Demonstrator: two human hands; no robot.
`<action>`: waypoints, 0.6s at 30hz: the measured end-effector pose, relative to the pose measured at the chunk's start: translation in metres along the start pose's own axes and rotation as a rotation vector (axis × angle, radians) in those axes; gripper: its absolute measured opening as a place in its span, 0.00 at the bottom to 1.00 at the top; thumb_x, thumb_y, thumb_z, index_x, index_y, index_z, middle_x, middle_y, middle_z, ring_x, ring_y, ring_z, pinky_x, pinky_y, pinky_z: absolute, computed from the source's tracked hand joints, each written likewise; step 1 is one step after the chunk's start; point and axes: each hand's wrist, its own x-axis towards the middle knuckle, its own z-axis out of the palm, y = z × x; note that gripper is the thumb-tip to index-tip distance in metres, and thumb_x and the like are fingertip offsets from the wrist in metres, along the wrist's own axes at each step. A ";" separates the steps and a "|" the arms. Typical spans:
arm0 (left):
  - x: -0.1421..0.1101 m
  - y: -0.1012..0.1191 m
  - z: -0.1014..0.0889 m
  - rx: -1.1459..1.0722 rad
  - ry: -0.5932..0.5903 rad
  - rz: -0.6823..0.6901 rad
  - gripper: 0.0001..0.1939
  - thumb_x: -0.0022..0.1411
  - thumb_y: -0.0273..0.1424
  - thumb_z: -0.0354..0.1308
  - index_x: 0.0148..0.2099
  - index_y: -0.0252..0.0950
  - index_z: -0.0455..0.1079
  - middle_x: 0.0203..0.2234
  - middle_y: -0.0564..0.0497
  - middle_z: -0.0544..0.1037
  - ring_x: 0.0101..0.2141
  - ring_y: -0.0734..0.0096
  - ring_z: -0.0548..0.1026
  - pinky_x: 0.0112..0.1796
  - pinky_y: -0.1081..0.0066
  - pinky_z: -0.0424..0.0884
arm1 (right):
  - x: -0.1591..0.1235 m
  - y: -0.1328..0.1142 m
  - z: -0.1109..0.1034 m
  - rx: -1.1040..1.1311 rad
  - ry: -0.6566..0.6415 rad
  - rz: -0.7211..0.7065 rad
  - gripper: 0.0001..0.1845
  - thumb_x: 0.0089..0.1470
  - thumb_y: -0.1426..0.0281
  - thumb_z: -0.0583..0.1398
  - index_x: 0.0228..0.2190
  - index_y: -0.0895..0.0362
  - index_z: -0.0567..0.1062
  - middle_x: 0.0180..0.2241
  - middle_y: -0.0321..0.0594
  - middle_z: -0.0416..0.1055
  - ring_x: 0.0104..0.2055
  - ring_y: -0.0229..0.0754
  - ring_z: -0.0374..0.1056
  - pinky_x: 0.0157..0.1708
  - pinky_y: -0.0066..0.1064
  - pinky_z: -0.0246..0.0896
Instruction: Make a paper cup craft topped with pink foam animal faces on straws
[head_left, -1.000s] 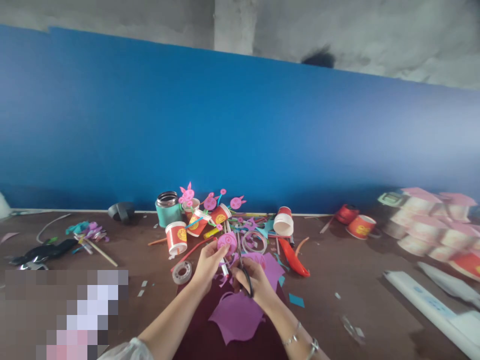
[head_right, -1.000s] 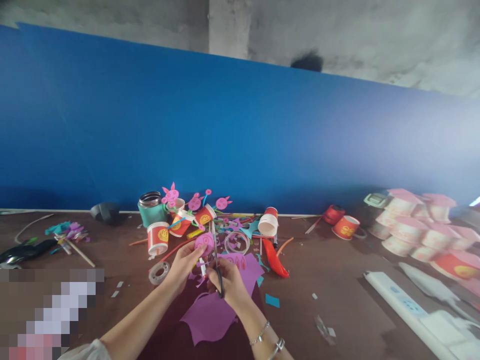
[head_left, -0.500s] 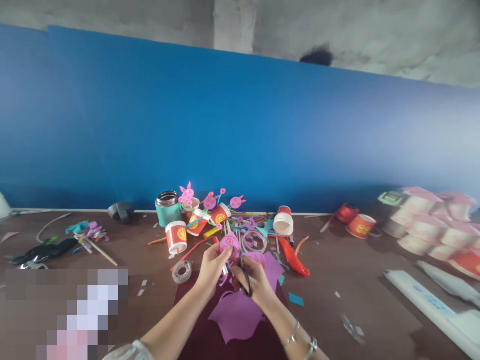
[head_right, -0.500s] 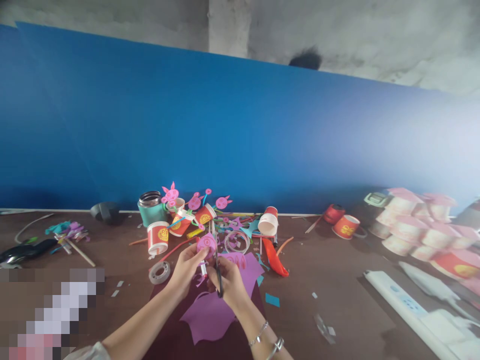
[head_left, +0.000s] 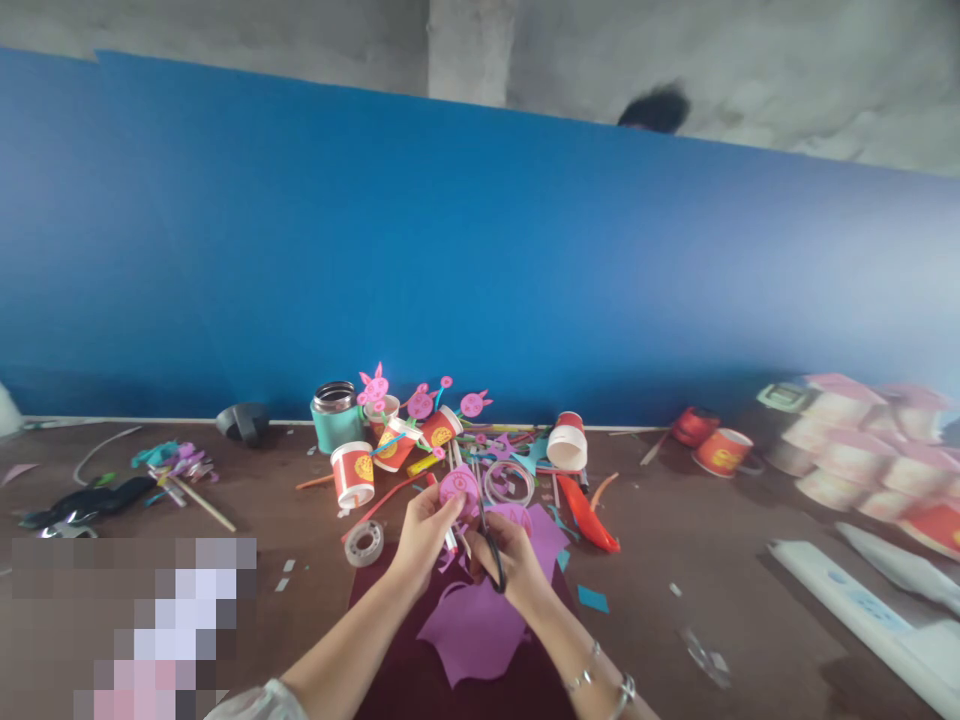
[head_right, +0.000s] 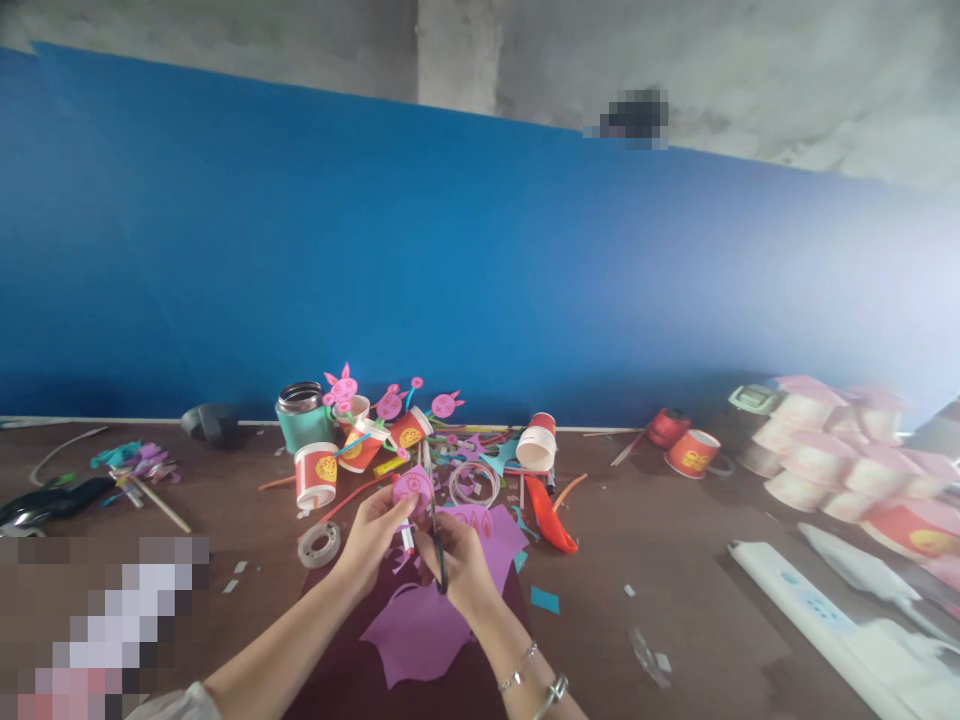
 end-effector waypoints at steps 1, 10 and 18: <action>0.000 0.001 0.000 0.006 0.002 -0.002 0.19 0.46 0.43 0.64 0.30 0.31 0.74 0.21 0.50 0.74 0.23 0.73 0.69 0.25 0.75 0.63 | 0.000 -0.001 0.000 -0.003 0.004 -0.002 0.20 0.41 0.54 0.65 0.23 0.58 0.67 0.10 0.29 0.62 0.12 0.33 0.58 0.13 0.24 0.53; 0.000 0.004 -0.001 -0.011 -0.012 -0.015 0.18 0.44 0.43 0.65 0.29 0.31 0.74 0.21 0.50 0.74 0.21 0.74 0.68 0.23 0.76 0.62 | 0.000 -0.001 0.000 -0.010 -0.012 -0.013 0.20 0.43 0.54 0.64 0.22 0.58 0.67 0.10 0.27 0.59 0.11 0.31 0.55 0.12 0.23 0.50; 0.005 -0.001 -0.005 -0.033 -0.055 -0.007 0.17 0.46 0.41 0.65 0.31 0.31 0.74 0.20 0.51 0.74 0.23 0.75 0.68 0.25 0.76 0.62 | 0.000 0.000 -0.002 -0.045 -0.017 -0.021 0.18 0.46 0.57 0.62 0.21 0.57 0.66 0.10 0.28 0.60 0.11 0.30 0.54 0.11 0.22 0.50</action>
